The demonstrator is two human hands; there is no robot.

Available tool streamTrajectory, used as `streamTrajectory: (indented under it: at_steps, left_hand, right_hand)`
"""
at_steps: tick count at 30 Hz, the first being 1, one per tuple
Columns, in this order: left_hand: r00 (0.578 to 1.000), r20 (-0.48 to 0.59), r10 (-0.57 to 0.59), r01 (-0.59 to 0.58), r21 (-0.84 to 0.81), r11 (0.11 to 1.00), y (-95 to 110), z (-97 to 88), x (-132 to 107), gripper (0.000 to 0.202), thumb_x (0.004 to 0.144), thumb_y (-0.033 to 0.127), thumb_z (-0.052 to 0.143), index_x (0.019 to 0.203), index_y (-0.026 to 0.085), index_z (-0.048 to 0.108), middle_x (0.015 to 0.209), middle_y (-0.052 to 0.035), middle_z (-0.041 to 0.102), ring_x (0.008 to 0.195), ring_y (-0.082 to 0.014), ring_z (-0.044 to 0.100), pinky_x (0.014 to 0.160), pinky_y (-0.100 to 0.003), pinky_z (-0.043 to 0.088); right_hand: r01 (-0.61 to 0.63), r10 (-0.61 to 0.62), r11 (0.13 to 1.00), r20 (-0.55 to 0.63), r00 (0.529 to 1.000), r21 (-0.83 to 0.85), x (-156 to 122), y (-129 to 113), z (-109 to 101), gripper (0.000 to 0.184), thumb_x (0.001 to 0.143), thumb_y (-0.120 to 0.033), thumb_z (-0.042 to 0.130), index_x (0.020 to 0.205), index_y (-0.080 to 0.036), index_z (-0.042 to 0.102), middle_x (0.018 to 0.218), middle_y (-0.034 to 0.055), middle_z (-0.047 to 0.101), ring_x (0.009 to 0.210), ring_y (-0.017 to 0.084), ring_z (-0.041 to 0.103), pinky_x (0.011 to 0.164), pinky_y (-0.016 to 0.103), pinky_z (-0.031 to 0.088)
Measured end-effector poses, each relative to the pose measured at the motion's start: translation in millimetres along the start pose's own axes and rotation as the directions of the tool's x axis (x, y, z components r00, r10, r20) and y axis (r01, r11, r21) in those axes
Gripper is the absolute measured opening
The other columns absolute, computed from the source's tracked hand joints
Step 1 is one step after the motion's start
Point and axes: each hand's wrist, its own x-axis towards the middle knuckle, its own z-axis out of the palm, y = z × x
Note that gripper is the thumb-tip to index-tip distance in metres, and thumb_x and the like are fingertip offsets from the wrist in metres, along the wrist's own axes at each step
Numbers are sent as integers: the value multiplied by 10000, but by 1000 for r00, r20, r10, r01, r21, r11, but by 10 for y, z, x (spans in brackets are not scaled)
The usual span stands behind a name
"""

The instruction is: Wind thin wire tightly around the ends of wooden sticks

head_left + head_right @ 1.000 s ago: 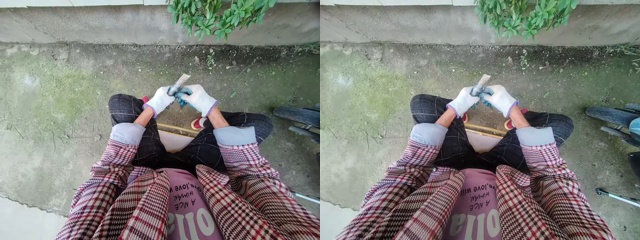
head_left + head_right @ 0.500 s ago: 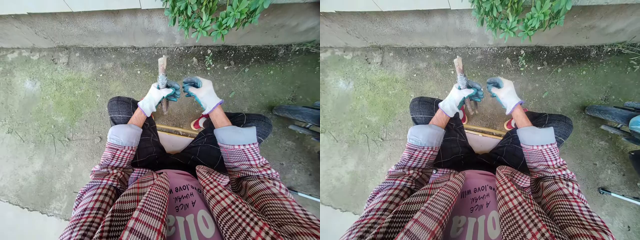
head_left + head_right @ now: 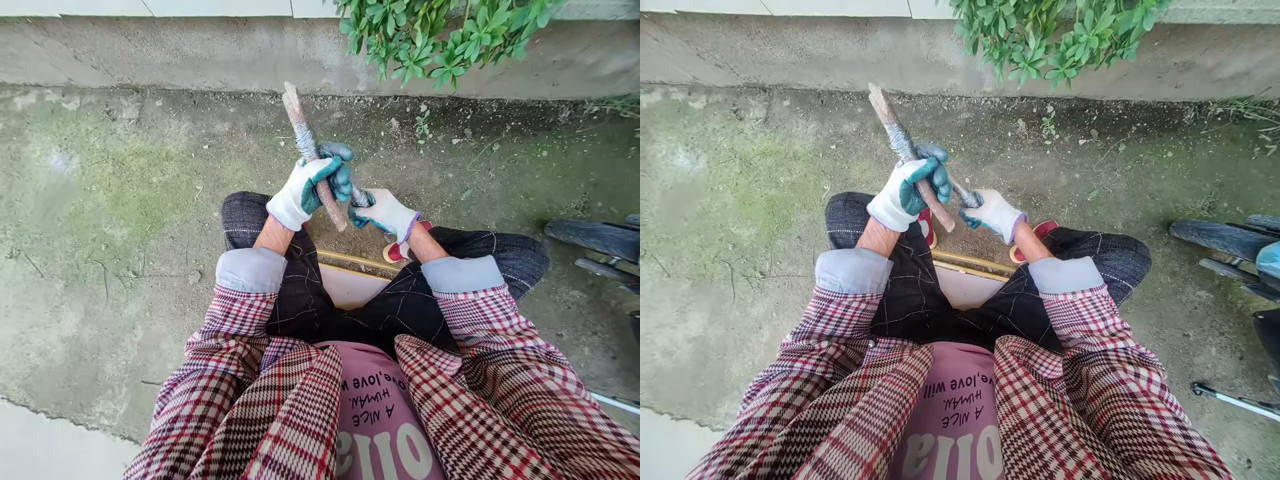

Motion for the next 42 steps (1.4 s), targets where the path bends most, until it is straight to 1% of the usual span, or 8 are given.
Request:
streamTrajectory:
  at_steps: [3,5,11,18,24,29,36,42]
  left_hand:
    - [999,-19,39,-38,27,999,-23,-50,35,341,752,468,793,1018,260,744,620,14,559,656,-228,652,606,-390,521]
    - [999,9,41,-41,6,999,-41,-73,53,317,744,449,801,988,254,744,607,26,514,585,-194,601,562,-364,476]
    - [995,95,18,-10,-78,997,-45,-89,79,360,706,431,849,967,240,692,568,67,416,501,-118,397,509,-315,399]
    - [996,49,-73,75,-45,996,-35,-21,56,292,784,383,832,965,218,674,528,82,400,491,-106,355,513,-294,371]
    - [998,52,35,-27,-151,988,1,-12,41,198,776,323,762,911,196,693,527,82,347,446,-95,310,451,-278,308]
    - [998,16,61,-60,-89,994,50,46,-83,181,758,288,741,900,176,728,541,56,416,448,-84,327,445,-259,283]
    - [998,-6,60,-56,251,966,165,247,-277,247,702,264,808,926,179,747,683,14,616,574,-108,526,534,-248,417]
    - [993,-47,106,-87,302,949,241,357,-344,95,700,223,798,765,192,736,738,-33,688,585,-140,556,495,-285,440]
  right_hand:
    - [-45,57,985,-70,996,165,-39,-51,-50,221,755,-261,779,751,-246,558,586,-25,612,471,143,524,435,298,510]
    - [-27,65,970,-151,986,241,-52,-86,-90,214,723,-258,790,780,-241,584,581,-49,572,453,117,472,395,265,464]
    - [39,41,932,-210,977,362,-82,-167,-167,244,673,-251,799,880,-200,680,713,-35,636,545,99,537,487,245,547]
    - [-70,187,923,-281,941,379,-62,-221,-144,265,686,-176,832,820,-218,607,680,-36,619,530,122,580,438,254,536]
    - [69,37,916,-254,966,394,-244,-386,-201,268,749,-278,855,757,-242,590,611,-50,542,458,101,457,373,251,440]
    - [159,-73,884,-206,976,440,-423,-527,-245,332,748,-402,889,840,-243,613,713,-39,587,498,106,511,426,270,494]
    - [156,-95,836,-141,985,527,-632,-719,-237,396,754,-507,891,803,-231,612,716,-13,642,486,111,559,413,270,505]
    - [21,24,884,-89,996,466,-821,-859,-224,351,847,-562,797,845,-270,604,693,-17,621,471,130,528,398,290,481]
